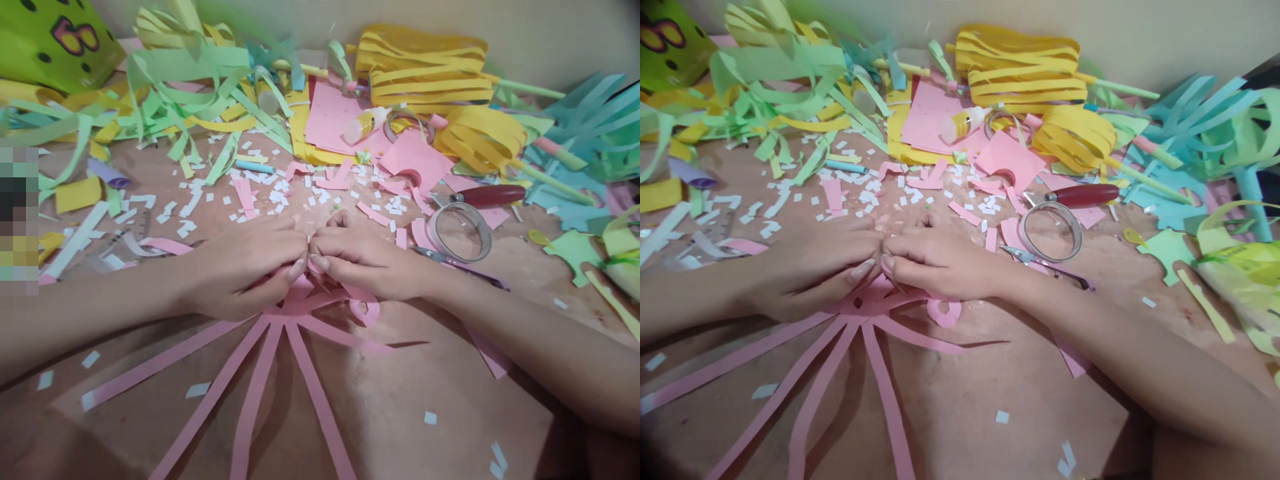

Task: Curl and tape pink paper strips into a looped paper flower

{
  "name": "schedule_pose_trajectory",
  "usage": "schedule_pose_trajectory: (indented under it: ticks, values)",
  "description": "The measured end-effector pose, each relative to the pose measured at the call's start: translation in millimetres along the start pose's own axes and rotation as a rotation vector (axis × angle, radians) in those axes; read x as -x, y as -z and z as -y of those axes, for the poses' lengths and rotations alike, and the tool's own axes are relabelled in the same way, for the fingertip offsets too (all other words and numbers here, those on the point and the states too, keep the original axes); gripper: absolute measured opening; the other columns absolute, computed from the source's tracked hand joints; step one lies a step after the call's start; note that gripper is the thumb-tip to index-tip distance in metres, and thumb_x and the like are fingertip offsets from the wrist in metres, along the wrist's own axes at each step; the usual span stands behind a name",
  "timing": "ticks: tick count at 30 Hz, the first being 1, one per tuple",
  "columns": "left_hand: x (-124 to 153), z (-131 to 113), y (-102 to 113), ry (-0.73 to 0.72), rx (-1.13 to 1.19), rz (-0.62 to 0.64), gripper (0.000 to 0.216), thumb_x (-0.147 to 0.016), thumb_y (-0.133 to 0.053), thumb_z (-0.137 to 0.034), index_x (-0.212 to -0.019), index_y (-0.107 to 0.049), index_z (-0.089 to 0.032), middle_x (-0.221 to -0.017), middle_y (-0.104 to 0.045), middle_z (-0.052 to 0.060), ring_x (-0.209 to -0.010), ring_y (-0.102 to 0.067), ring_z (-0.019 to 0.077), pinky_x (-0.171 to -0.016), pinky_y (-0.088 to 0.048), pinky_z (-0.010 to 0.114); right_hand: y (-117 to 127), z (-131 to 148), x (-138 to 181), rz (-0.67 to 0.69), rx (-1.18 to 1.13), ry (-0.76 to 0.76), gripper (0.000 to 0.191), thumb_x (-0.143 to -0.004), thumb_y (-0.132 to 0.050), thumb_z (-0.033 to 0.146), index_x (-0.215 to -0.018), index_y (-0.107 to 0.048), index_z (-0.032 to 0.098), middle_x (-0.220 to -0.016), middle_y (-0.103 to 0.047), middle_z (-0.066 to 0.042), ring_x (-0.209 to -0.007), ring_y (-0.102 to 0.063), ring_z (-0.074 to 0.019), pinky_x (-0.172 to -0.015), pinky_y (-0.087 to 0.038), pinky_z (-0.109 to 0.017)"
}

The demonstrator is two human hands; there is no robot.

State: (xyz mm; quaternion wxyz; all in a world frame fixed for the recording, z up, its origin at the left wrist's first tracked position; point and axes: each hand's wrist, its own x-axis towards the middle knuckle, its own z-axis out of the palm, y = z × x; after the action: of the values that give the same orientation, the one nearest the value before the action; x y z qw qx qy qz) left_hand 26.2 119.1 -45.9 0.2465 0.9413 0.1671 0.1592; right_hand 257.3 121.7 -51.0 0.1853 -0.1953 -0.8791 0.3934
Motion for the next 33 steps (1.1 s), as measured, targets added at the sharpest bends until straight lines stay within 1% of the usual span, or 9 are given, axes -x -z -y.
schedule_pose_trajectory:
  ticks: [3, 8, 12, 15, 19, 25, 27, 30, 33]
  values:
    - [-0.9, -0.5, 0.5, 0.039, -0.016, 0.007, 0.021, -0.097, -0.036, -0.013, -0.081, -0.050, -0.020, -0.078, -0.056, 0.004, -0.073, -0.048, 0.0199, -0.069, -0.035, 0.033, 0.1, 1.0, -0.9, 0.005, 0.021, 0.008, 0.034, -0.106, -0.034, 0.030, -0.077, -0.045, 0.017, -0.072, -0.050, 0.004, -0.069, -0.044, -0.0096, -0.084, -0.030, -0.034]
    - [-1.8, -1.1, 1.9, 0.074, -0.017, 0.009, 0.023, -0.096, -0.036, -0.012, -0.082, -0.053, -0.019, -0.077, -0.058, 0.004, -0.072, -0.049, 0.0195, -0.068, -0.036, 0.033, 0.3, 2.9, -1.1, 0.019, 0.041, 0.010, 0.034, -0.107, -0.032, 0.031, -0.079, -0.047, 0.018, -0.074, -0.052, 0.002, -0.071, -0.044, -0.0107, -0.083, -0.031, -0.034]
    - [-2.9, -3.5, 3.8, 0.113, 0.049, -0.011, 0.020, -0.093, -0.039, -0.009, -0.081, -0.052, -0.019, -0.074, -0.056, 0.001, -0.070, -0.047, 0.0172, -0.066, -0.036, 0.031, 0.9, 3.5, -1.0, 0.023, -0.003, -0.005, 0.034, -0.107, -0.033, 0.029, -0.083, -0.053, 0.016, -0.080, -0.058, 0.000, -0.076, -0.049, -0.0114, -0.089, -0.031, -0.035]
    - [-4.8, -6.6, 6.3, 0.148, 0.096, -0.049, 0.022, -0.095, -0.041, -0.010, -0.078, -0.051, -0.019, -0.071, -0.054, 0.000, -0.069, -0.046, 0.0158, -0.067, -0.036, 0.029, 1.7, 5.3, -1.2, 0.025, -0.069, -0.037, 0.037, -0.109, -0.031, 0.031, -0.088, -0.057, 0.016, -0.085, -0.063, -0.002, -0.081, -0.052, -0.0128, -0.089, -0.033, -0.033]
    - [-5.3, -8.6, 8.4, 0.242, 0.108, -0.055, 0.025, -0.095, -0.040, -0.012, -0.077, -0.055, -0.018, -0.069, -0.053, -0.001, -0.070, -0.046, 0.0154, -0.067, -0.036, 0.028, 3.7, 8.1, -0.5, 0.003, -0.126, -0.069, 0.037, -0.109, -0.029, 0.030, -0.087, -0.056, 0.017, -0.087, -0.062, -0.002, -0.084, -0.052, -0.0129, -0.089, -0.036, -0.030]
    - [-4.0, -8.4, 14.7, 0.366, 0.143, -0.133, 0.028, -0.093, -0.043, -0.019, -0.065, -0.038, -0.019, -0.063, -0.041, -0.001, -0.064, -0.042, 0.0139, -0.059, -0.032, 0.028, 5.8, 4.0, 2.5, -0.061, -0.228, -0.011, 0.036, -0.110, -0.030, 0.033, -0.085, -0.052, 0.018, -0.087, -0.061, -0.001, -0.088, -0.051, -0.0140, -0.088, -0.037, -0.031]
    - [-5.3, -7.7, 21.0, 0.395, 0.110, -0.142, 0.029, -0.092, -0.044, -0.021, -0.064, -0.039, -0.019, -0.062, -0.041, -0.001, -0.063, -0.042, 0.0137, -0.059, -0.032, 0.028, 5.2, 2.5, 2.6, -0.063, -0.254, -0.021, 0.037, -0.111, -0.029, 0.033, -0.085, -0.052, 0.019, -0.086, -0.062, 0.000, -0.086, -0.051, -0.0134, -0.088, -0.037, -0.031]
    - [-7.2, -6.1, 30.6, 0.437, -0.025, -0.162, 0.031, -0.092, -0.045, -0.025, -0.062, -0.042, -0.019, -0.062, -0.042, -0.001, -0.063, -0.042, 0.0144, -0.060, -0.032, 0.029, 3.7, 2.0, 2.3, -0.084, -0.231, -0.021, 0.038, -0.111, -0.029, 0.035, -0.085, -0.052, 0.019, -0.090, -0.062, 0.000, -0.088, -0.050, -0.0131, -0.089, -0.036, -0.030]
    - [-7.3, -8.4, 34.1, 0.414, -0.136, -0.181, 0.028, -0.092, -0.046, -0.025, -0.066, -0.044, -0.019, -0.065, -0.045, -0.001, -0.064, -0.043, 0.0147, -0.061, -0.034, 0.029, 2.6, 2.9, 2.6, -0.104, -0.187, -0.062, 0.038, -0.110, -0.029, 0.039, -0.087, -0.052, 0.019, -0.092, -0.060, -0.001, -0.088, -0.049, -0.0136, -0.088, -0.036, -0.031]
